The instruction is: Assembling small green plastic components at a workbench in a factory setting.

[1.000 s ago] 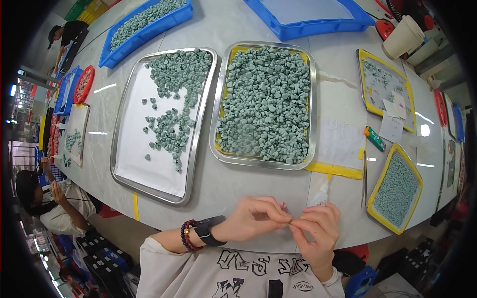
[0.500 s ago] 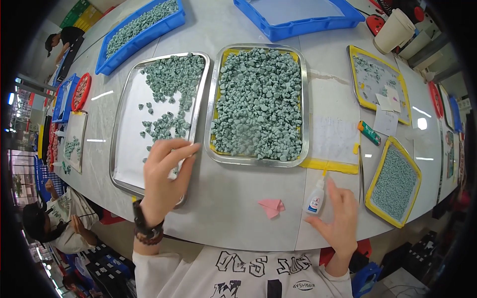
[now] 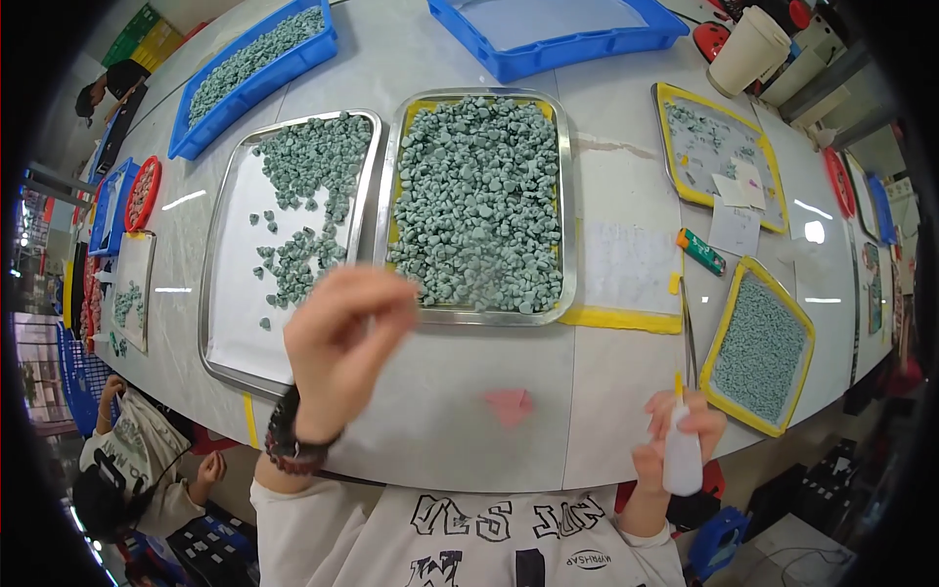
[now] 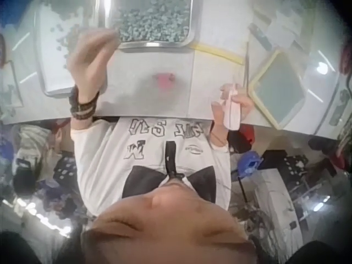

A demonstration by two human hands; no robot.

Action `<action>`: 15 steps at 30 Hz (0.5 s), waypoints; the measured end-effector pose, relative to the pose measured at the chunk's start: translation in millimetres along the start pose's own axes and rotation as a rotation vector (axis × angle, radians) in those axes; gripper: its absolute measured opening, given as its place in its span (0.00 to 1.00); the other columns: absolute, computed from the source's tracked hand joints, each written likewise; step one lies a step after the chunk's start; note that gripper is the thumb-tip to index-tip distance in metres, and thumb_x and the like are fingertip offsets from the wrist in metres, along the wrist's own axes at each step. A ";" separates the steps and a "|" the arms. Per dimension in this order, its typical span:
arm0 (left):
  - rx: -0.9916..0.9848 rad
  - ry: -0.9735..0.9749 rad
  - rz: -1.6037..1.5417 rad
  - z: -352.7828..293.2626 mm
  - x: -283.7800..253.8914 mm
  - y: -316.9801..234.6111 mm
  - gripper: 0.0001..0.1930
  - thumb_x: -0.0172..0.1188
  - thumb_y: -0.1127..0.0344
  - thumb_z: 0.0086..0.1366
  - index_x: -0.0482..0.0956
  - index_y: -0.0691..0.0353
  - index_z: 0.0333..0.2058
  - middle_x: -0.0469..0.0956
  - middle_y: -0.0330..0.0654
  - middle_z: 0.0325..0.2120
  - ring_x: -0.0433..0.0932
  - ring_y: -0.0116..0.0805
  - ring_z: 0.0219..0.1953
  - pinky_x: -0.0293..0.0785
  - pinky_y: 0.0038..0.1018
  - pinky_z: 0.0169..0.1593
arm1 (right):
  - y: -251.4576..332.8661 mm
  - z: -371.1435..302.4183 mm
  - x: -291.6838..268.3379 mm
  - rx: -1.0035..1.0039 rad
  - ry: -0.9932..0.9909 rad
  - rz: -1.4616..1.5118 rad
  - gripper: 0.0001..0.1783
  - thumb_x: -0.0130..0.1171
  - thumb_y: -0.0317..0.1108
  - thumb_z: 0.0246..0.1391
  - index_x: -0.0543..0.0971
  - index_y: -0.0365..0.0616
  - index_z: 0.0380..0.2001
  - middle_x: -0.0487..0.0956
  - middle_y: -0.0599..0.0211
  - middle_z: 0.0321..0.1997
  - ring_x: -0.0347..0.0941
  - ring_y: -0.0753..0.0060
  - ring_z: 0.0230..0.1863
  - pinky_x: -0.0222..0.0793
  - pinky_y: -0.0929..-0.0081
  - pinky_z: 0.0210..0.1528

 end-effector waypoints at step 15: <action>-0.735 0.466 -0.945 -83.5 109.2 47.0 0.13 0.58 0.81 0.57 0.75 0.68 0.43 0.77 0.43 0.40 0.77 0.26 0.42 0.75 0.23 0.46 | 14.4 3.8 70.2 -0.037 0.335 0.355 0.36 0.35 0.67 0.57 0.70 0.40 0.36 0.81 0.56 0.25 0.77 0.43 0.41 0.75 0.58 0.41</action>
Point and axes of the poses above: each hand's wrist, its own z-axis towards the middle knuckle, its own x-axis out of the palm, y = z × x, the point moved 6 cm from there along z, towards the middle knuckle
